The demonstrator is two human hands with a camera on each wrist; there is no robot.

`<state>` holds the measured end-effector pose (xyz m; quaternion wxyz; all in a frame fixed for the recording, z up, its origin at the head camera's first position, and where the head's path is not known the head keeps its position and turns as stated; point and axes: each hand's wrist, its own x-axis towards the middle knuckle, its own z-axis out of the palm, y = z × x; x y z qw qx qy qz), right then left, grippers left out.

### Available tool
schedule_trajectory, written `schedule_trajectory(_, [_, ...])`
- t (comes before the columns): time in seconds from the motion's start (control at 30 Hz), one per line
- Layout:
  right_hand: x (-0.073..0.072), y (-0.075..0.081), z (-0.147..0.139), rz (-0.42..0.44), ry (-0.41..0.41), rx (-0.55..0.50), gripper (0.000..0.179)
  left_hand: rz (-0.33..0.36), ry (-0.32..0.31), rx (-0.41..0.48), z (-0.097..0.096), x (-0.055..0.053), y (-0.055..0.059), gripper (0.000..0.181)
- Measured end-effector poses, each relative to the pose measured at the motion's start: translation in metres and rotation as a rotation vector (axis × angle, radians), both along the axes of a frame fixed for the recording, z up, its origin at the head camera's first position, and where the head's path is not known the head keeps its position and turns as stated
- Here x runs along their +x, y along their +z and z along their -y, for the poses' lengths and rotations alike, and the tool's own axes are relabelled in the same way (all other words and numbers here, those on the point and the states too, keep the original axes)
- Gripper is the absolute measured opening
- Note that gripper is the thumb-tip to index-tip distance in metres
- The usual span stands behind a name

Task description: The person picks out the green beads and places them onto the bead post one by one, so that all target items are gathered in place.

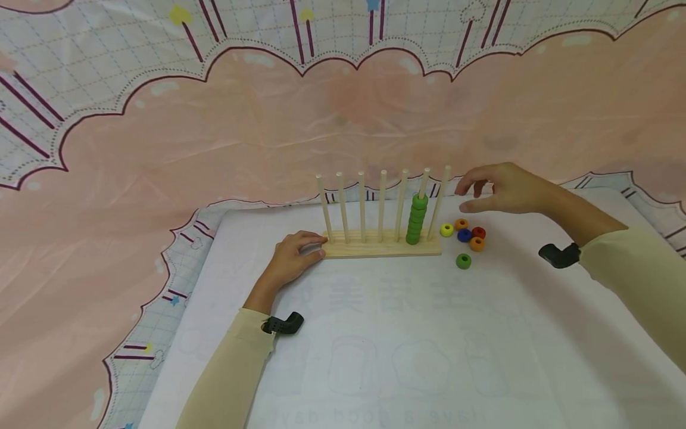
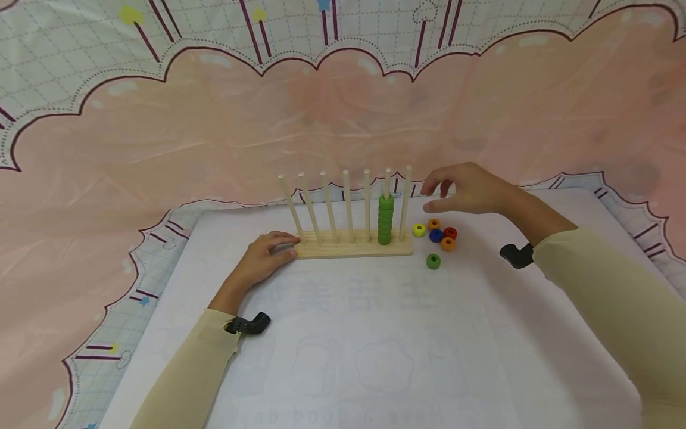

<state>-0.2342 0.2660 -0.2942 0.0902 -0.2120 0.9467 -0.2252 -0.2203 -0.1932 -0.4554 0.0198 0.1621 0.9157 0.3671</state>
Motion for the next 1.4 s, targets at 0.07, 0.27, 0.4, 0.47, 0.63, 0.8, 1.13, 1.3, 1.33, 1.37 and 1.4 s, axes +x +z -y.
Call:
schedule_trajectory(0.07, [0.003,-0.008,-0.005,0.006,0.006,0.000,0.036,-0.001,0.000,0.004,0.000,0.000,0.000,0.037])
schedule_trajectory(0.27, [0.010,-0.033,-0.018,0.029,0.024,-0.004,0.034,0.001,0.001,0.002,-0.001,0.001,0.000,0.037])
schedule_trajectory(0.4, [0.015,-0.046,-0.024,0.056,0.034,-0.013,0.035,-0.003,-0.001,-0.002,0.000,0.000,-0.001,0.037])
schedule_trajectory(0.47, [0.018,-0.052,-0.027,0.067,0.047,-0.018,0.036,-0.006,-0.003,0.000,0.001,0.000,-0.001,0.037])
schedule_trajectory(0.63, [0.023,-0.064,-0.030,0.119,0.038,-0.040,0.036,-0.006,-0.006,0.007,0.001,-0.001,-0.001,0.036])
schedule_trajectory(0.8, [0.026,-0.077,-0.031,0.155,0.028,-0.059,0.034,-0.006,-0.007,0.009,0.001,0.000,-0.001,0.036])
schedule_trajectory(1.13, [0.032,-0.097,-0.031,0.180,0.065,-0.062,0.035,-0.005,-0.003,0.001,0.001,-0.001,-0.001,0.036])
schedule_trajectory(1.3, [0.033,-0.103,-0.030,0.196,0.079,-0.052,0.037,-0.005,-0.002,-0.002,0.001,-0.001,-0.001,0.036])
schedule_trajectory(1.33, [0.033,-0.104,-0.030,0.201,0.083,-0.051,0.038,-0.005,-0.002,-0.002,0.001,-0.001,-0.001,0.036])
schedule_trajectory(1.37, [0.033,-0.104,-0.029,0.205,0.084,-0.048,0.039,-0.005,-0.002,-0.002,0.001,-0.001,-0.001,0.036])
schedule_trajectory(1.4, [0.033,-0.105,-0.029,0.208,0.085,-0.045,0.040,-0.005,-0.002,-0.001,0.001,-0.001,-0.001,0.036])
